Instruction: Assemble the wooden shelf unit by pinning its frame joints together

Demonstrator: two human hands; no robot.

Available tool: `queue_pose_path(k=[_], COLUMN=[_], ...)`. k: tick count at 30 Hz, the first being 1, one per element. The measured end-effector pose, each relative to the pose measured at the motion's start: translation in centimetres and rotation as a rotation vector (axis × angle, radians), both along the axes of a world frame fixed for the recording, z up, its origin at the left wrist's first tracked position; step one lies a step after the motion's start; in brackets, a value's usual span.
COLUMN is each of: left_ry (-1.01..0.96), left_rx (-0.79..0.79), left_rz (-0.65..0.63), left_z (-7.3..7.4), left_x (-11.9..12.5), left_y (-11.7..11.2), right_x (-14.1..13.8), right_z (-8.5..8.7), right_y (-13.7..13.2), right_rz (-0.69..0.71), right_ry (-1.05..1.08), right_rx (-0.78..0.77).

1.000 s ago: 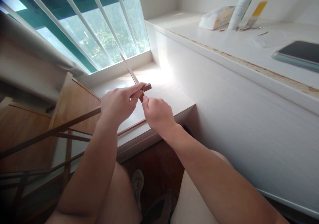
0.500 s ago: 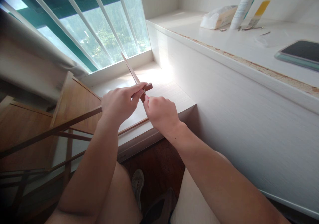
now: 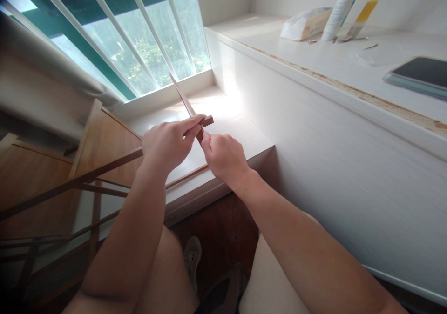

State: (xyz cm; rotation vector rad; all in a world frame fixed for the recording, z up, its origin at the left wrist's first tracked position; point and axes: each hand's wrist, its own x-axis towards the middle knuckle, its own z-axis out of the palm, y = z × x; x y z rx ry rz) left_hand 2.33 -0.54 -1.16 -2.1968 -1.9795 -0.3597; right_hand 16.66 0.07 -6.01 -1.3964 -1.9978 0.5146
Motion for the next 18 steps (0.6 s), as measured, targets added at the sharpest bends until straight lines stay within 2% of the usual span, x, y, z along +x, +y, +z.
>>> queue_pose_path(k=[8,13,18], left_ry=[0.004,0.013,0.022], left_rx=[0.024,0.043,0.046], left_rz=[-0.008,-0.015,-0.023], left_z=[-0.3,-0.4,-0.4], left_x=[-0.1,-0.1,-0.1], left_y=[0.1,0.0,0.0], right_x=[-0.7,-1.8,-3.1], right_z=[-1.2,-1.9,-1.5], right_y=[0.1,-0.3,-1.0], right_rz=[0.075,0.101,0.125], right_ry=[0.465,0.812,1.131], right_rx=[-0.094,-0.256,-0.406])
